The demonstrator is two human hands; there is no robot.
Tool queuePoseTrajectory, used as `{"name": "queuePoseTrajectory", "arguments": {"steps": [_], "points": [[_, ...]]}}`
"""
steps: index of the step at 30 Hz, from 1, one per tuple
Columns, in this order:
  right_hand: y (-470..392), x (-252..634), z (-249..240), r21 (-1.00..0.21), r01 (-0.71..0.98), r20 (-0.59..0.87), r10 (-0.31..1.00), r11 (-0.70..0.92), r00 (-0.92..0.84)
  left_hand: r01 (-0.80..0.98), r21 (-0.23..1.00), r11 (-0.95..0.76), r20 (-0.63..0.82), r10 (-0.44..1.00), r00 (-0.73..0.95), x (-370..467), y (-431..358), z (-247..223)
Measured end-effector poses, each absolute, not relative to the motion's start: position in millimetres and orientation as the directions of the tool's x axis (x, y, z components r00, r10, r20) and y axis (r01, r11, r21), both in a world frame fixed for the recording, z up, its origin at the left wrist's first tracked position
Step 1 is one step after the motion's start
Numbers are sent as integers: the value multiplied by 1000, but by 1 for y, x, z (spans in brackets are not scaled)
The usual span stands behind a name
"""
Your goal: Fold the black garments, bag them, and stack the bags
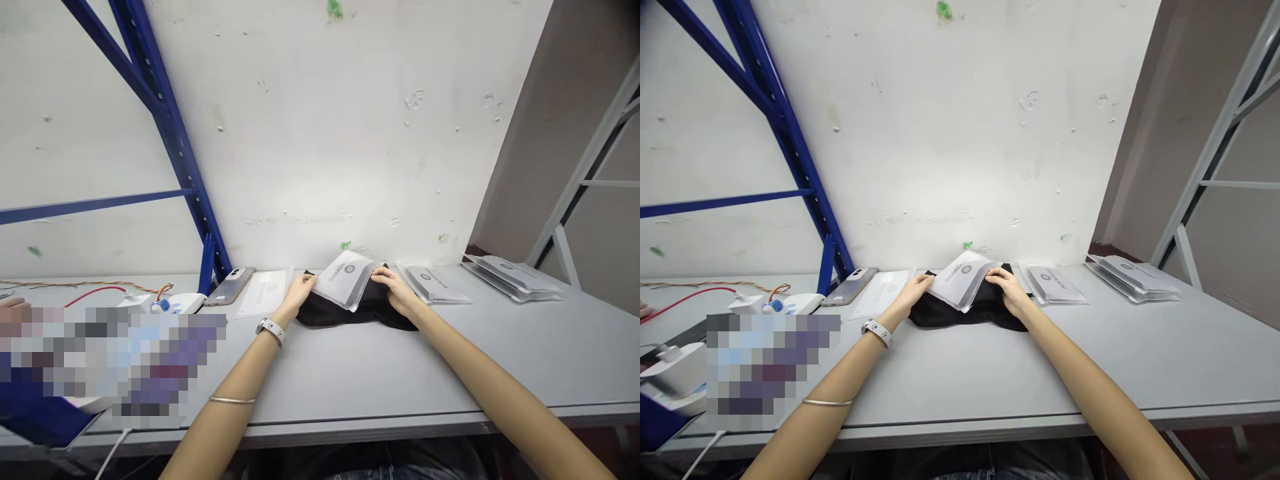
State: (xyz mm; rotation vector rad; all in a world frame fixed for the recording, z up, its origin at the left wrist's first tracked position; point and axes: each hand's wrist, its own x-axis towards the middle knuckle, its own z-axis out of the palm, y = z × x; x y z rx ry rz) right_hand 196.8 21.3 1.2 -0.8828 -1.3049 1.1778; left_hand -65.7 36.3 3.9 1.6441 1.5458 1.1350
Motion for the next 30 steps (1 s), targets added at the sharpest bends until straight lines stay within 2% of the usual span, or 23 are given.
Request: {"name": "queuePoseTrajectory", "arguments": {"steps": [5, 10, 11, 13, 15, 20, 24, 30], "points": [[16, 202, 14, -967, -117, 248, 936, 225, -249, 411, 902, -132, 110, 991, 76, -72, 33, 21], [21, 205, 12, -961, -188, 229, 965, 202, -130, 575, 784, -235, 323, 945, -55, -112, 36, 44], [24, 207, 11, -959, -202, 222, 970, 199, -97, 612, 762, -211, 346, 932, -110, -124, 37, 48], [29, 212, 8, -958, -225, 187, 982, 180, -14, 764, 642, -57, 393, 880, -265, -148, 37, 56], [33, 217, 6, -964, -224, 128, 989, 143, 79, 823, 563, 77, 403, 844, -354, -170, 37, 59], [37, 228, 9, -978, -193, 40, 985, 72, 166, 848, 421, 321, 241, 862, -445, -206, 38, 50], [33, 229, 17, -980, -185, 45, 989, 71, 141, 828, 371, 420, 199, 835, -513, -219, 39, 43], [28, 227, 24, -986, -152, 63, 995, 74, 78, 818, 339, 465, 204, 812, -547, -224, 36, 39]]}}
